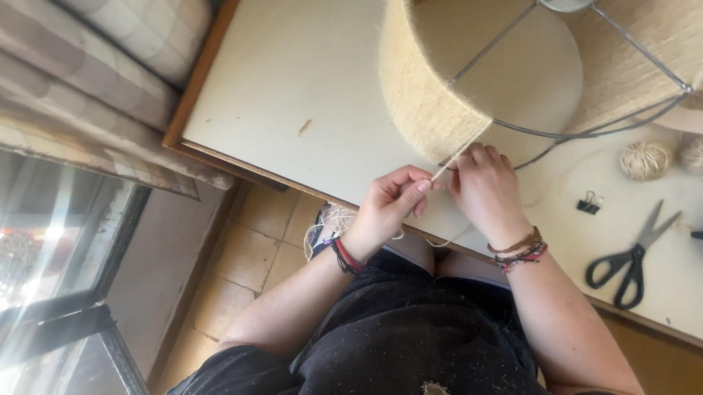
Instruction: The person wraps twine around a metal lampshade frame, securing it with a binder clip and using a hot glue gun to adhere the twine. They repeatedly wind the twine around the frame, adjust the clip, and apply glue to maintain tension and alignment.
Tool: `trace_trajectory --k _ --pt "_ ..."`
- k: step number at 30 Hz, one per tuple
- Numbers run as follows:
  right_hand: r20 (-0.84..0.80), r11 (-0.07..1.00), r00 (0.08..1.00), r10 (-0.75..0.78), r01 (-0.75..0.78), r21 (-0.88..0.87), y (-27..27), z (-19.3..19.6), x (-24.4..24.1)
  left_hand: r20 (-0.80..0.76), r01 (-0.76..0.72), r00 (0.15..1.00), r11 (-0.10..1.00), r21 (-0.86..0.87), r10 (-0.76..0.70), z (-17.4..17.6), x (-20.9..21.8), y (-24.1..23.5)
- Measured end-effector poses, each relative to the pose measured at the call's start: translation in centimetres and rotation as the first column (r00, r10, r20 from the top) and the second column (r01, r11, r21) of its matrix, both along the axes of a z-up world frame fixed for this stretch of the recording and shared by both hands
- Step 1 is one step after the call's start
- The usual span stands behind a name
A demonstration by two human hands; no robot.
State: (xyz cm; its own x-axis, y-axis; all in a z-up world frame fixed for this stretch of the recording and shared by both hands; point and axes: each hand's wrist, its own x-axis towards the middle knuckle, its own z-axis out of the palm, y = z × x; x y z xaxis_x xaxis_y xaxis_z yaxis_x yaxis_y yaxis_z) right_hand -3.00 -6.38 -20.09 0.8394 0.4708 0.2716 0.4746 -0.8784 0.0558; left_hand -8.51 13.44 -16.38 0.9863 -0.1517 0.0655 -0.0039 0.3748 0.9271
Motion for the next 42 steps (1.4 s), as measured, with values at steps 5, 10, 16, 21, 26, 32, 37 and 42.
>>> trace_trajectory --k 5,10,16,21,26,32,37,42 --pt "-0.178 0.999 0.983 0.042 -0.039 0.02 0.0 0.1 0.9 -0.085 0.027 0.996 1.0 0.015 -0.025 -1.4 -0.6 -0.2" --pt "-0.207 0.927 0.972 0.108 -0.023 0.375 0.6 6.4 -0.5 -0.087 0.077 0.993 0.996 -0.055 -0.082 -0.7 -0.1 -2.0" --pt "-0.183 0.785 0.97 0.159 -0.012 0.619 -0.1 13.4 -2.8 0.037 0.168 0.985 0.984 -0.065 -0.166 1.0 1.6 -3.6" --pt "-0.203 0.677 0.964 0.174 0.033 0.735 -0.8 14.9 -4.0 0.1 0.23 0.97 0.968 -0.1 -0.22 0.1 2.7 -4.1" --pt "-0.331 0.548 0.931 0.151 0.2 0.812 -1.8 14.0 -4.7 0.323 0.106 0.936 0.987 0.117 -0.139 0.2 3.2 -3.5" --pt "-0.443 0.709 0.896 0.042 0.286 0.645 -2.1 14.0 -3.8 0.436 0.094 0.858 0.918 0.386 -0.271 0.1 7.5 -3.4" --pt "-0.6 0.879 0.787 -0.142 0.378 0.289 -3.2 9.0 -2.6 0.358 0.011 0.823 0.643 0.766 -0.441 1.4 9.1 -2.8" --pt "-0.524 0.904 0.838 -0.152 0.332 0.269 -2.7 7.8 -2.8 0.221 -0.114 0.815 0.226 0.967 -0.536 1.9 5.9 1.0"
